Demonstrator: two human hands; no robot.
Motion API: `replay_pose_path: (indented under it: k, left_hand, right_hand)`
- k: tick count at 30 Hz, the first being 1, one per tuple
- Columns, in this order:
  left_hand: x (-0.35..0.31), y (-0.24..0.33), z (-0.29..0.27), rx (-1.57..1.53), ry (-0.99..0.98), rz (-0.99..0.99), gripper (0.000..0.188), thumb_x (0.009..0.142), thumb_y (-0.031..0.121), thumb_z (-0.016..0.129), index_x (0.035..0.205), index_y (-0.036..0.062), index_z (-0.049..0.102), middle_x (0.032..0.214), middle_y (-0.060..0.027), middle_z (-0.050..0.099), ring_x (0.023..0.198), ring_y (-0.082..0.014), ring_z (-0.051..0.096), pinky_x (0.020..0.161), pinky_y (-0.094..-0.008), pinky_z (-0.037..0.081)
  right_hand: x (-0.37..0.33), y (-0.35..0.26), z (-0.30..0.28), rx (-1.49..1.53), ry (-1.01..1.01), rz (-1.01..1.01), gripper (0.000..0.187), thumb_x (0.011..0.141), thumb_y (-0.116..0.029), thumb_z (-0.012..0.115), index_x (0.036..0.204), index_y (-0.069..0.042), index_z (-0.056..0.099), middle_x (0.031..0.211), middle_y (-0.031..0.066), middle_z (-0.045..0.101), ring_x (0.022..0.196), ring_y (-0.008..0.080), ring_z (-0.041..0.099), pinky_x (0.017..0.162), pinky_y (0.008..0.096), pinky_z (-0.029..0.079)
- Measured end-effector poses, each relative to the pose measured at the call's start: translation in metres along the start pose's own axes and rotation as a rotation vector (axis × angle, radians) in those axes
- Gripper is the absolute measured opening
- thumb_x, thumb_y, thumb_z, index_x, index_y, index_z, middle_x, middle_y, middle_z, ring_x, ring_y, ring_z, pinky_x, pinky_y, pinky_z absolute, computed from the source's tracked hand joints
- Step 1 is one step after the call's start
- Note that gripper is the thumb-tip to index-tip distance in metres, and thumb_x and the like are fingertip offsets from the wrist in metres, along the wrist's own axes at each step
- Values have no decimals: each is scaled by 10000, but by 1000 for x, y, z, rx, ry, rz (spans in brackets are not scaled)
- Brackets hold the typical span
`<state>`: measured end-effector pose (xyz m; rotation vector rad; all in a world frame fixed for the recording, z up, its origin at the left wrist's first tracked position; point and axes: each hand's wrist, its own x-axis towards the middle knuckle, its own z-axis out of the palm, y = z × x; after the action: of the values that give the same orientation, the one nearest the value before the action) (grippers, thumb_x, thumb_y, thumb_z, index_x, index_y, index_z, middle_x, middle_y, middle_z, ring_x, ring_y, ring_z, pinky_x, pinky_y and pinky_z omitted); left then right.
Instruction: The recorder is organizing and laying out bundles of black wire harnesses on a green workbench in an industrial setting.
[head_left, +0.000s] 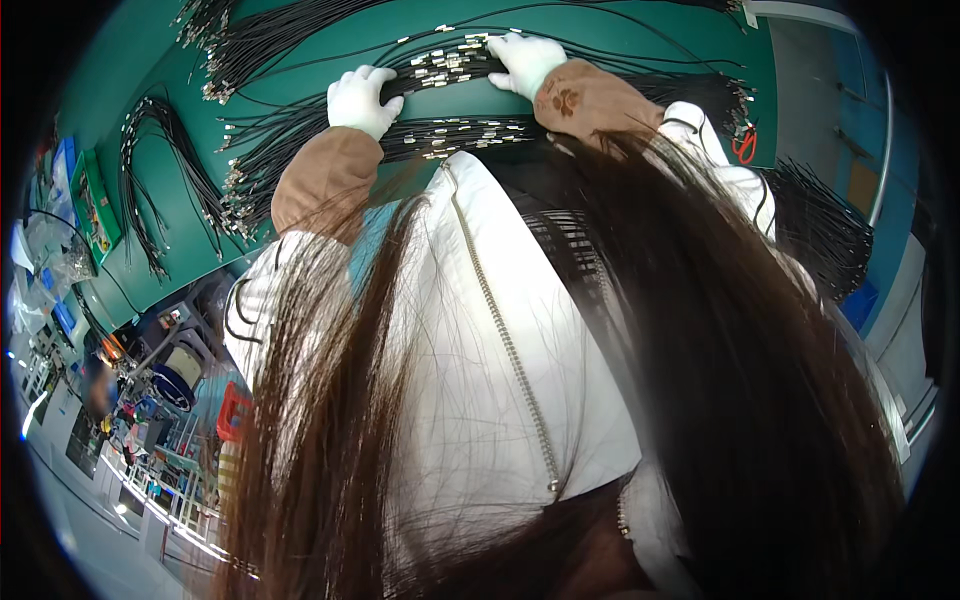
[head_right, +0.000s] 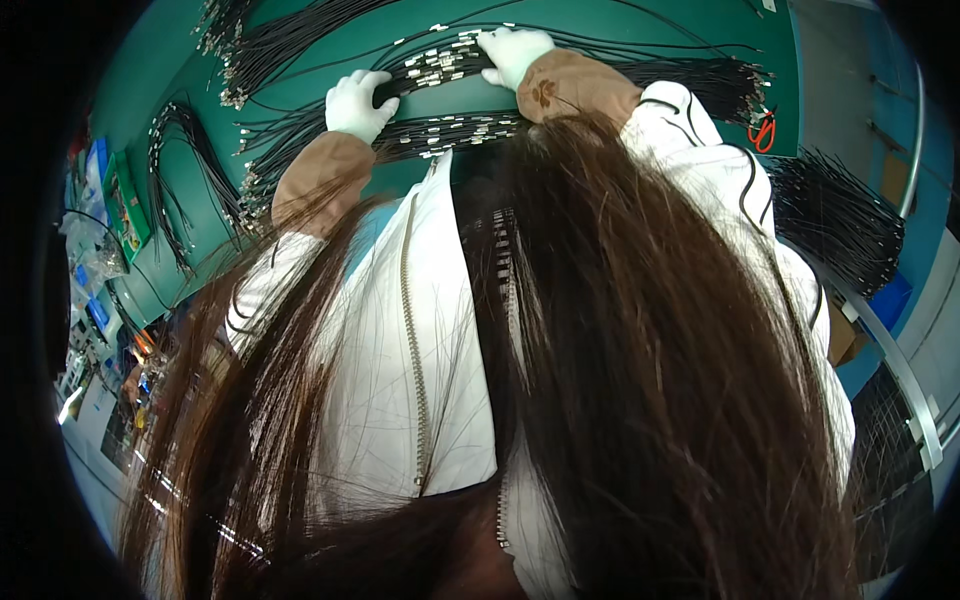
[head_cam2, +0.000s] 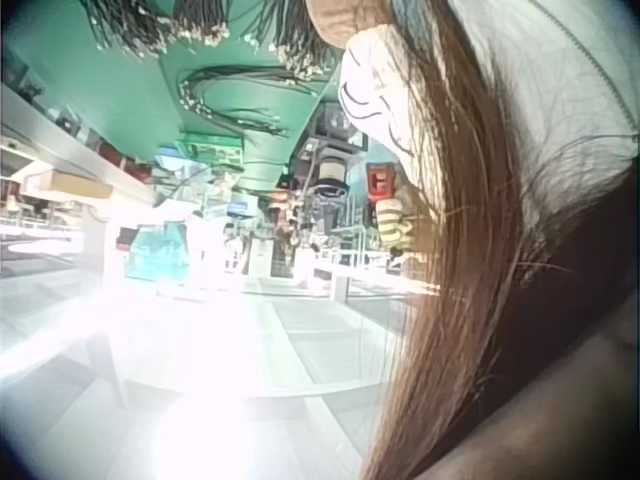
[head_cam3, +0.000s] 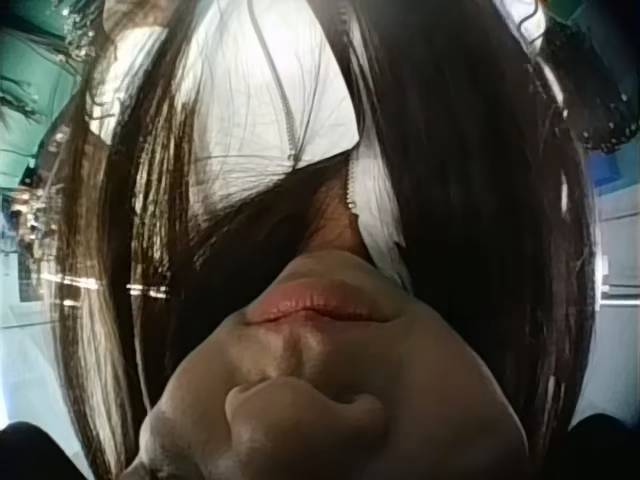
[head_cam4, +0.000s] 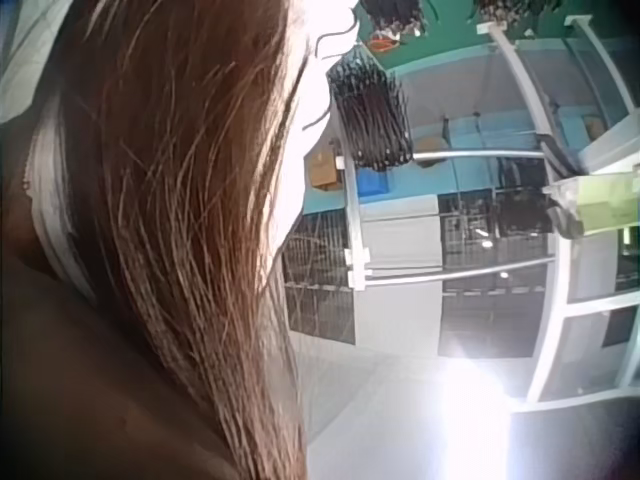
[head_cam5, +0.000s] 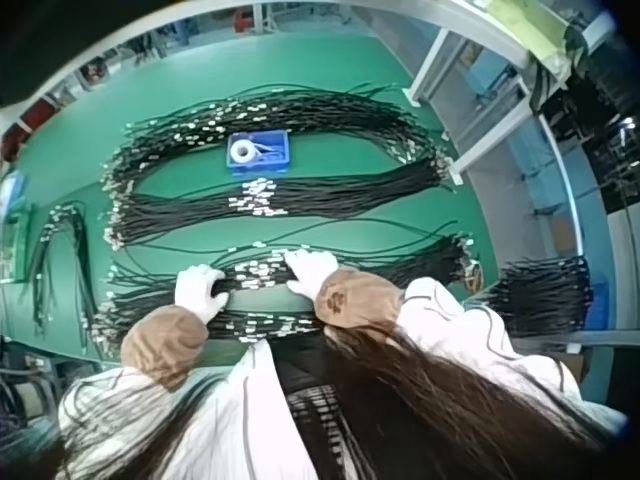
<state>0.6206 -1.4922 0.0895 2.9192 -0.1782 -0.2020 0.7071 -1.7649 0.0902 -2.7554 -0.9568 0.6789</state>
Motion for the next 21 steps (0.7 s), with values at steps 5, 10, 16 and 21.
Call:
replay_pose_path:
  k: [5, 10, 16, 21]
  left_hand:
    - [-17, 7, -14, -174, -8, 78, 311, 809, 293, 738, 1064, 116, 712, 1072, -80, 673, 1025, -301, 602, 917, -428, 466]
    - [-40, 38, 7, -207, -196, 78, 546, 696, 414, 816, 1145, 128, 696, 1132, -88, 658, 1096, -313, 586, 977, -415, 450]
    - [-33, 39, 7, -332, -202, 2, 406, 718, 269, 817, 1079, 117, 710, 1125, -78, 664, 1101, -300, 586, 971, -401, 459]
    - [-31, 20, 15, -500, -313, -86, 213, 781, 149, 763, 976, 79, 715, 1016, -97, 687, 1045, -296, 612, 940, -389, 470]
  right_hand:
    - [2, 4, -13, 39, -4, 24, 471, 860, -383, 697, 1230, -116, 577, 1137, 132, 647, 1093, 314, 626, 901, 437, 518]
    - [-5, 9, 11, 67, 124, 65, 431, 803, -382, 733, 1150, -160, 607, 1128, 66, 630, 1081, 261, 618, 925, 398, 496]
    - [-45, 22, 6, 157, 412, -24, 280, 808, -282, 708, 1054, -152, 672, 1040, 46, 645, 1020, 252, 628, 892, 393, 498]
    - [-80, 1, 9, 453, 136, -61, 220, 837, -267, 705, 1000, -121, 696, 985, 51, 650, 950, 235, 646, 839, 368, 518]
